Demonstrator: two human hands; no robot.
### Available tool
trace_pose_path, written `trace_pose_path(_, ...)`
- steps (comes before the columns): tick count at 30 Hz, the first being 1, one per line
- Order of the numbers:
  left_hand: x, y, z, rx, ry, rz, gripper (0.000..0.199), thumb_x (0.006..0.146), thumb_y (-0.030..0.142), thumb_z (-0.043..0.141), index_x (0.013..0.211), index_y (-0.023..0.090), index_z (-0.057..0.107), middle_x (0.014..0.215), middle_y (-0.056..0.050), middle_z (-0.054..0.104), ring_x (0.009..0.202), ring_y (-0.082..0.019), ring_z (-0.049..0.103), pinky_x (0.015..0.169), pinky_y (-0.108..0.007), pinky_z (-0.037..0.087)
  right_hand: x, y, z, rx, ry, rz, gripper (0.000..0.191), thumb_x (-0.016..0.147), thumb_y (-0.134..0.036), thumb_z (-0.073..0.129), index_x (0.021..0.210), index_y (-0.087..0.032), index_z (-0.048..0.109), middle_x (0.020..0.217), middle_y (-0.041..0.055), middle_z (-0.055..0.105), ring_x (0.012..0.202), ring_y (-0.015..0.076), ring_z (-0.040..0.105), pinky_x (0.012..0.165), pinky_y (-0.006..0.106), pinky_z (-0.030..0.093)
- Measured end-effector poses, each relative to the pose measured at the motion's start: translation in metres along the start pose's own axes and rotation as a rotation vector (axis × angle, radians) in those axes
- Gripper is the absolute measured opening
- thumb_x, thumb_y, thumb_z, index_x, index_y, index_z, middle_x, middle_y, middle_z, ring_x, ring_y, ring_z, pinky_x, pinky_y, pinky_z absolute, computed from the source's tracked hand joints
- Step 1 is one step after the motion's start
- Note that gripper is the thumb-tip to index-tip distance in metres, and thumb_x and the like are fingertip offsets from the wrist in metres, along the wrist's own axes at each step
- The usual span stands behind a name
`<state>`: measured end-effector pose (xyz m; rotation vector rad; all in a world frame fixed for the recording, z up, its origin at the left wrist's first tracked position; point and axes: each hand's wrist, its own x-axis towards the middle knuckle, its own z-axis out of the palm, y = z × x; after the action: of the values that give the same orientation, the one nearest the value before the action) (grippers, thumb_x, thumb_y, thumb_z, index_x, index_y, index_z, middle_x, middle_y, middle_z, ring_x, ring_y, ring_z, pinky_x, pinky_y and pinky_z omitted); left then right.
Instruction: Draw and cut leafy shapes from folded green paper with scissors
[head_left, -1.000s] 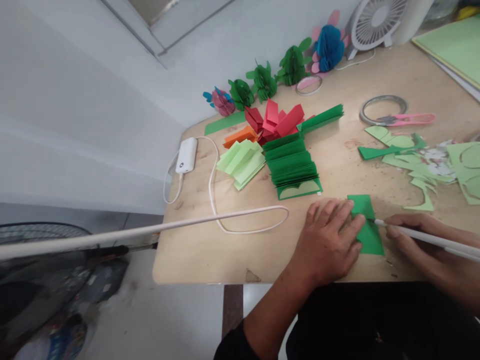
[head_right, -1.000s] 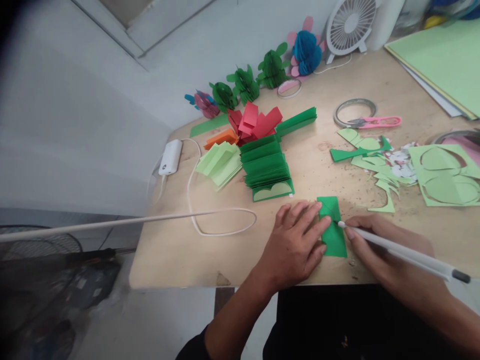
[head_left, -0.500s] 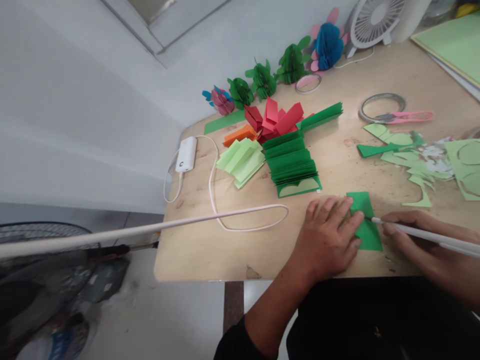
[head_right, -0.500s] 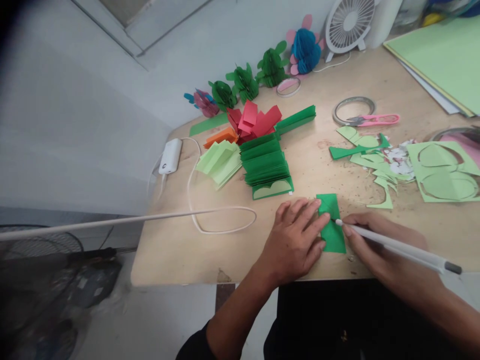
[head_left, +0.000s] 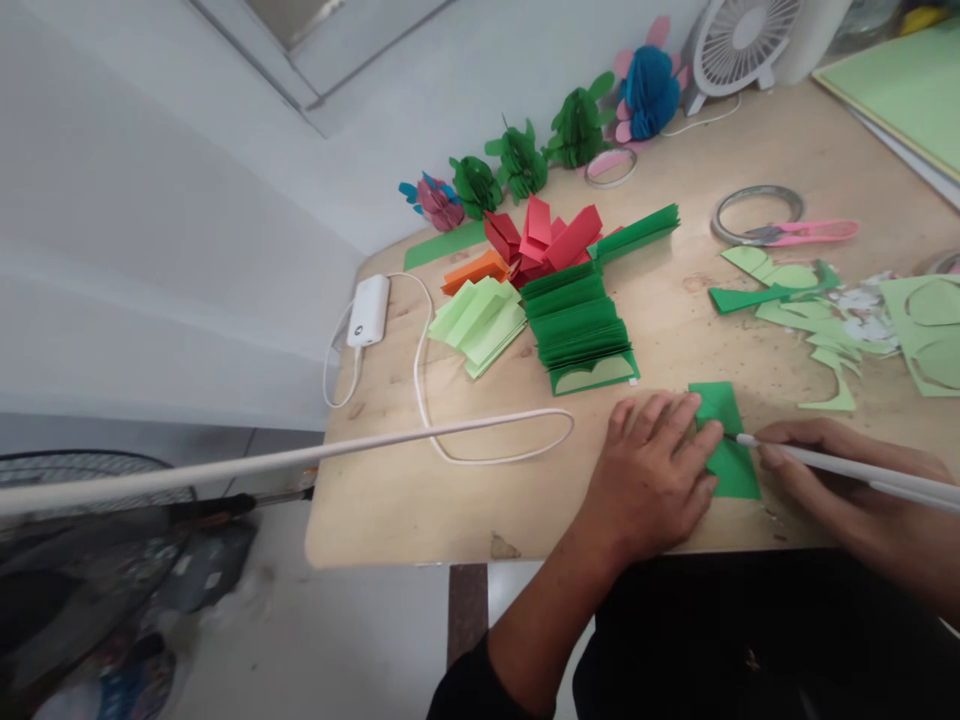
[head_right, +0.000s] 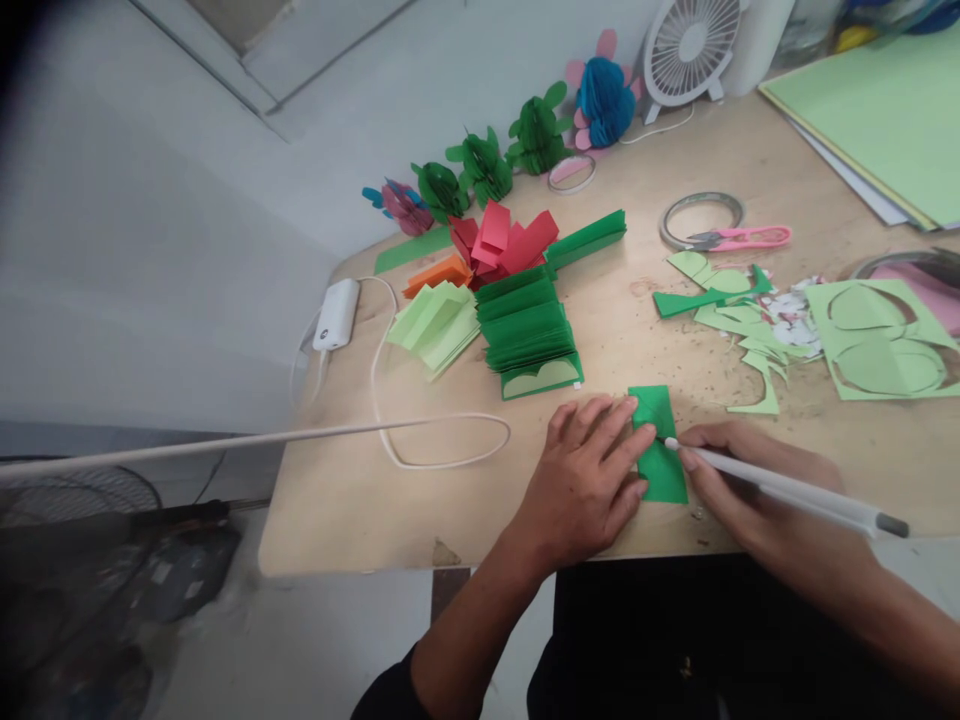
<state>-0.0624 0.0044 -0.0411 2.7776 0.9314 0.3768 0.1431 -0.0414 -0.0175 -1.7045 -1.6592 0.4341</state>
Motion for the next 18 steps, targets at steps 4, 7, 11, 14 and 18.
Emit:
trace_pose_path(4,-0.0001,0.0001,-0.0007,0.01,-0.003,0.002,0.047,0.101,0.04,0.044,0.142,0.019,0.057,0.156,-0.01,0.049,0.143,-0.03,0.038,0.116,-0.052,0.029,0.0023,-0.0027,-0.0007,0.019,0.001,-0.029,0.037,0.088,-0.061,0.058,0.078,-0.028,0.071,0.066,0.0003,0.076,0.05,0.019,0.068,0.046,0.029,0.05)
trace_pose_path(7,0.0001,-0.0001,-0.0015,0.005,-0.007,-0.001,0.046,0.102,0.04,0.044,0.141,0.019,0.057,0.156,-0.01,0.05,0.143,-0.029,0.038,0.117,-0.052,0.029,0.0022,-0.0027,-0.0013,0.014,0.006,-0.049,0.035,0.089,-0.058,0.059,0.078,-0.027,0.071,0.066,-0.0001,0.076,0.049,0.018,0.068,0.045,0.027,0.049)
trace_pose_path(11,0.0002,-0.0007,-0.0013,-0.003,-0.01,0.001,0.041,0.101,0.04,0.043,0.132,0.019,0.062,0.156,-0.01,0.049,0.144,-0.029,0.038,0.116,-0.051,0.029,-0.0001,-0.0011,-0.0014,0.027,0.014,-0.072,0.032,0.09,-0.054,0.06,0.081,-0.026,0.072,0.068,0.0001,0.077,0.052,0.0171,0.069,0.048,0.026,0.051)
trace_pose_path(14,0.0,-0.001,-0.0006,-0.002,0.001,0.006,0.039,0.101,0.039,0.044,0.129,0.019,0.063,0.156,-0.01,0.049,0.143,-0.03,0.038,0.116,-0.052,0.029,-0.001,0.0006,-0.001,0.034,0.012,-0.072,0.031,0.09,-0.053,0.06,0.081,-0.027,0.072,0.069,0.0003,0.077,0.053,0.0168,0.069,0.049,0.025,0.052)
trace_pose_path(18,-0.0002,-0.0008,-0.0006,-0.008,-0.012,0.0,0.039,0.1,0.04,0.045,0.13,0.02,0.062,0.156,-0.01,0.049,0.144,-0.03,0.038,0.116,-0.052,0.03,-0.0012,0.0024,-0.0008,0.044,0.004,-0.045,0.031,0.088,-0.055,0.06,0.08,-0.028,0.072,0.068,0.0009,0.077,0.052,0.0189,0.069,0.048,0.028,0.053)
